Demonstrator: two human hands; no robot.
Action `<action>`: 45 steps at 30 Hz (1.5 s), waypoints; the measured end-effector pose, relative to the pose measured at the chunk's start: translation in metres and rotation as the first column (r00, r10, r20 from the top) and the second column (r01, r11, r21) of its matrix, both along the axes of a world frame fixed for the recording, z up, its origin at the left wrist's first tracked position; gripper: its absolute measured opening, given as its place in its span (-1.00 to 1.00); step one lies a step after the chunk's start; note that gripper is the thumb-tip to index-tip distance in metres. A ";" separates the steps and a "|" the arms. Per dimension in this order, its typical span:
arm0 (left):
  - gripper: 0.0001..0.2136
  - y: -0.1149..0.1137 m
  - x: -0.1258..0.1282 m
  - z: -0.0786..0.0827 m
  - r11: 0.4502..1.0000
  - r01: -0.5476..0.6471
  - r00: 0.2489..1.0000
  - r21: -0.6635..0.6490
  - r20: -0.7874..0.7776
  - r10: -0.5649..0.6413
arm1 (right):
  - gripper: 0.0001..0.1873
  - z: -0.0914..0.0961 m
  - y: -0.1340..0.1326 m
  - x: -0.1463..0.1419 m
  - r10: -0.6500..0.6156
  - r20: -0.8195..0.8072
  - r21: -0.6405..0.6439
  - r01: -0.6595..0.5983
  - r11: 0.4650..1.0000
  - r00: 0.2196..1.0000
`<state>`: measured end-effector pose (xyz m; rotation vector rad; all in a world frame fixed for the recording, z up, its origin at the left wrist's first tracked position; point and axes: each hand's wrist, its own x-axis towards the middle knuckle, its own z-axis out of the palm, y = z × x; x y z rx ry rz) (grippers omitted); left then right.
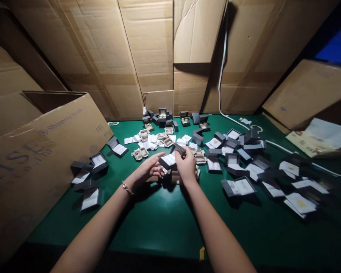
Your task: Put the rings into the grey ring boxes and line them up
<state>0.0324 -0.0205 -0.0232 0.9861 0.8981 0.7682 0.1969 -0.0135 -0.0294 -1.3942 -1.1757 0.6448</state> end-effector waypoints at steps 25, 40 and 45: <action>-0.50 0.017 -0.032 -0.012 0.553 0.045 0.539 0.832 -0.486 0.688 | -0.57 0.000 -0.022 -0.025 0.176 0.085 0.158 -0.188 0.969 0.981; -0.54 0.036 -0.097 -0.022 0.546 -0.246 -0.074 0.801 -0.578 0.813 | -0.71 0.002 -0.023 -0.021 0.200 0.221 0.204 -0.245 0.948 0.955; -0.59 0.035 -0.096 -0.023 0.531 -0.280 -0.149 0.800 -0.582 0.799 | -0.71 0.002 -0.021 -0.019 0.184 0.256 0.213 -0.241 0.947 0.949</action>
